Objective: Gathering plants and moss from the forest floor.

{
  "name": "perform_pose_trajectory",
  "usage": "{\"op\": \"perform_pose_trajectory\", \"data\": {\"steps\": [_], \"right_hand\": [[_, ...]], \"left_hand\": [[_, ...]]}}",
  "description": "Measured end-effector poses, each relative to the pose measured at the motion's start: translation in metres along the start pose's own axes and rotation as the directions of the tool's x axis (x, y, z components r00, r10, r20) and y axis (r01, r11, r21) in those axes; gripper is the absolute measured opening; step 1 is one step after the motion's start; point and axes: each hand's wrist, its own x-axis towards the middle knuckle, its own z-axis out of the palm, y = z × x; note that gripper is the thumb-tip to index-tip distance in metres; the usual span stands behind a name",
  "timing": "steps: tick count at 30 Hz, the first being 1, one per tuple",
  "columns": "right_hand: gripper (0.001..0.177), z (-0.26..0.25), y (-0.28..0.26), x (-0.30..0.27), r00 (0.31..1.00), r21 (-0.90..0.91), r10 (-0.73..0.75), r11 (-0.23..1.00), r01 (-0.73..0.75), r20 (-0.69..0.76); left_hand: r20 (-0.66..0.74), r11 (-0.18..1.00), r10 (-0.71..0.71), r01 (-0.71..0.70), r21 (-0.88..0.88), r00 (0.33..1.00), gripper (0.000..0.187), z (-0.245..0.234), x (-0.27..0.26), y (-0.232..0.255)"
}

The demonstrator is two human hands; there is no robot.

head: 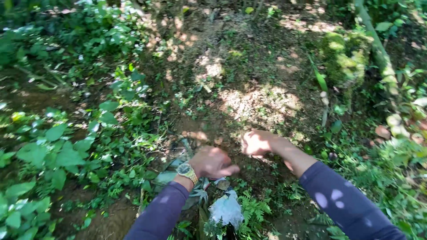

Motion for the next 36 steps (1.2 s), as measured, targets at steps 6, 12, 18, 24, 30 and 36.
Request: {"op": "perform_pose_trajectory", "data": {"steps": [6,12,18,24,30,36], "right_hand": [[0.047,-0.035,-0.05,-0.02,0.928,0.808,0.339,0.584,-0.078,-0.156],[0.024,-0.01,-0.033,0.007,0.941,0.899,0.011,0.3,0.32,-0.338],[0.012,-0.033,-0.07,-0.023,0.85,0.856,0.409,0.509,0.09,-0.333],[0.016,0.01,-0.057,0.033,0.954,0.418,0.137,0.908,-0.015,-0.265],[0.033,0.069,-0.207,0.032,0.957,-0.418,-0.25,0.861,0.289,0.146],[0.034,0.143,-0.343,0.028,0.912,-0.065,-0.396,0.918,0.391,-0.107]], "left_hand": [[0.227,0.909,-0.415,0.389,0.151,0.881,0.069,-0.041,-0.041,0.033],[0.002,0.876,-0.464,0.459,0.151,0.886,0.055,-0.046,-0.075,0.035],[-0.106,0.882,-0.46,0.468,0.063,0.882,0.042,-0.035,-0.101,0.037],[-0.109,0.848,-0.512,0.521,0.094,0.852,0.035,-0.031,-0.143,0.037],[-0.189,0.688,-0.692,0.716,0.12,0.697,0.038,-0.051,-0.234,0.058],[-0.347,0.334,-0.875,0.94,0.069,0.336,0.045,-0.066,-0.333,0.089]]}}
